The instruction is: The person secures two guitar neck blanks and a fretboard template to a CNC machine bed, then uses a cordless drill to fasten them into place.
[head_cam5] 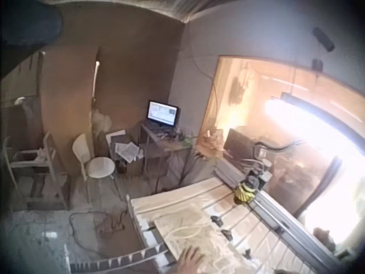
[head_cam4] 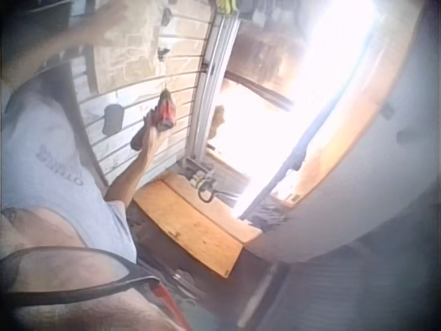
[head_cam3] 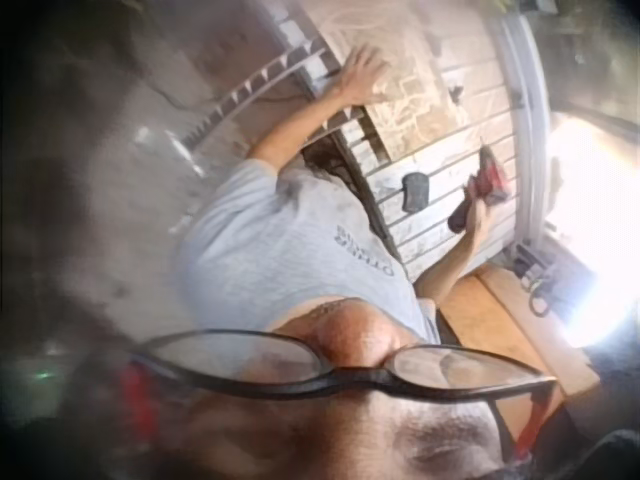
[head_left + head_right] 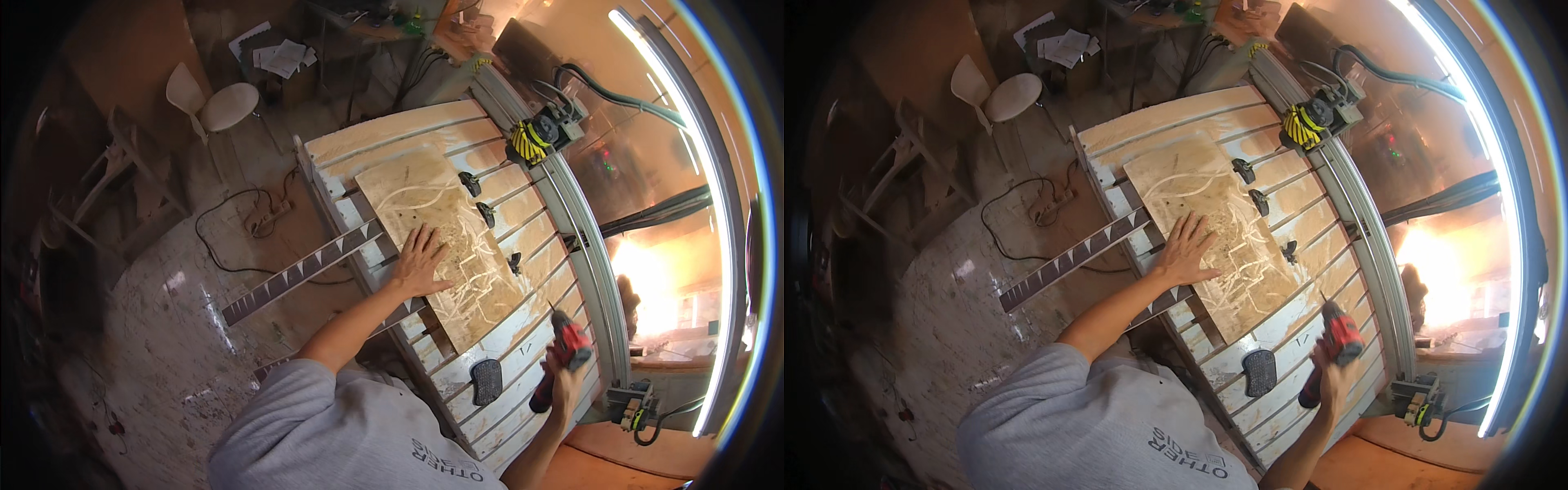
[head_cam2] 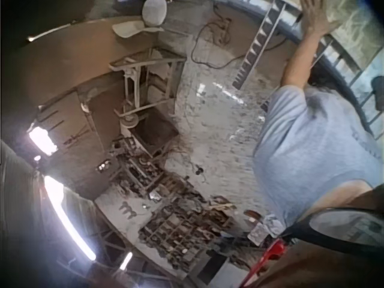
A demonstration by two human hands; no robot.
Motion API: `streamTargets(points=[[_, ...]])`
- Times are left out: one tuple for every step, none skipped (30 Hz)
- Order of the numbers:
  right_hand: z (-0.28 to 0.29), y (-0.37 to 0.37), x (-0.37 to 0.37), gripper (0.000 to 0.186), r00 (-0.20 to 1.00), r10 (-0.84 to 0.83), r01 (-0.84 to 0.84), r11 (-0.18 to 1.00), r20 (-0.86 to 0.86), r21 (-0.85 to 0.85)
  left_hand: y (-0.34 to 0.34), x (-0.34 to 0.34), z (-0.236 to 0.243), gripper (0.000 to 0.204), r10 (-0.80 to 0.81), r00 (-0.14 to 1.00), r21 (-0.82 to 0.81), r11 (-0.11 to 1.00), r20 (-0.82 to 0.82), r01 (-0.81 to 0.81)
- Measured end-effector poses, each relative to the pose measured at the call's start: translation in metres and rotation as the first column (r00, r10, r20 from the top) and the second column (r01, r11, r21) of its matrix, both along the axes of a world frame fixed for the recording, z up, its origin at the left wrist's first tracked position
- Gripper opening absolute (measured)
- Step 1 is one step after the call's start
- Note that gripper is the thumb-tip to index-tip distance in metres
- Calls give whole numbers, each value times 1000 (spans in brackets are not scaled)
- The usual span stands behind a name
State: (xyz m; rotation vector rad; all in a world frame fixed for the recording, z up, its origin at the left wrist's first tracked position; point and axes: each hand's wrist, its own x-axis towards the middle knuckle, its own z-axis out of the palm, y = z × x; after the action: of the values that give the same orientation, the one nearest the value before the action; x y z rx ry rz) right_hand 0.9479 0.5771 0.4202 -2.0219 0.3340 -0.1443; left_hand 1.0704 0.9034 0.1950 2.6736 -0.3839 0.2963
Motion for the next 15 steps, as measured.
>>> streamTargets(points=[[2, 15, 16, 64, 998, 60, -61, 996, 23, 59, -1, -1, 2, 93, 0, 1000, 5, 1000, -25, 0], [8, 32, 33, 65, 986, 167, -167, 986, -16, -13, -2, -1, 2, 93, 1, 999, 10, 1000, -46, -1], [13, 50, 50, 66, 961, 268, -272, 959, -64, -82, -3, -2, 3, 93, -6, 999, -36, 999, -34, 5], [16, 80, 71, 65, 939, 331, -336, 941, -92, -45, 2, -1, 0, 92, 12, 1000, -72, 997, -23, -14], [20, 112, 88, 63, 914, 388, -392, 920, -119, -8, 6, 0, -2, 91, 26, 1000, -110, 994, -12, -27], [21, 135, 102, 57, 896, 421, -429, 903, -145, -28, 6, 1, -2, 91, 30, 999, -147, 989, 17, -27], [18, 153, 114, 51, 878, 446, -460, 887, -171, -46, 5, 0, -4, 90, 29, 999, -181, 983, 46, -20], [14, 168, 124, 47, 862, 468, -488, 870, -194, -70, 4, 1, -5, 89, 26, 997, -213, 977, 74, -10], [9, 183, 135, 44, 844, 491, -518, 850, -218, -91, 4, 1, -4, 88, 36, 995, -244, 970, 92, -13], [7, 198, 145, 38, 815, 516, -567, 805, -263, -175, 3, 1, -4, 88, 48, 993, -273, 962, 108, -17], [6, 215, 152, 34, 793, 537, -599, 773, -287, -207, 4, 1, -3, 88, 60, 990, -302, 953, 125, -20], [4, 228, 159, 34, 772, 550, -623, 754, -318, -208, 4, 2, -2, 89, 63, 988, -304, 953, 139, -18], [-1, 238, 167, 33, 750, 563, -647, 734, -348, -205, 5, 2, -1, 87, 68, 986, -314, 949, 154, -16], [-6, 245, 174, 32, 741, 571, -657, 726, -355, -203, 5, 2, -1, 86, 72, 983, -325, 946, 169, -14], [-12, 250, 180, 31, 732, 577, -666, 719, -362, -200, 5, 2, 0, 84, 76, 980, -335, 942, 185, -9]])
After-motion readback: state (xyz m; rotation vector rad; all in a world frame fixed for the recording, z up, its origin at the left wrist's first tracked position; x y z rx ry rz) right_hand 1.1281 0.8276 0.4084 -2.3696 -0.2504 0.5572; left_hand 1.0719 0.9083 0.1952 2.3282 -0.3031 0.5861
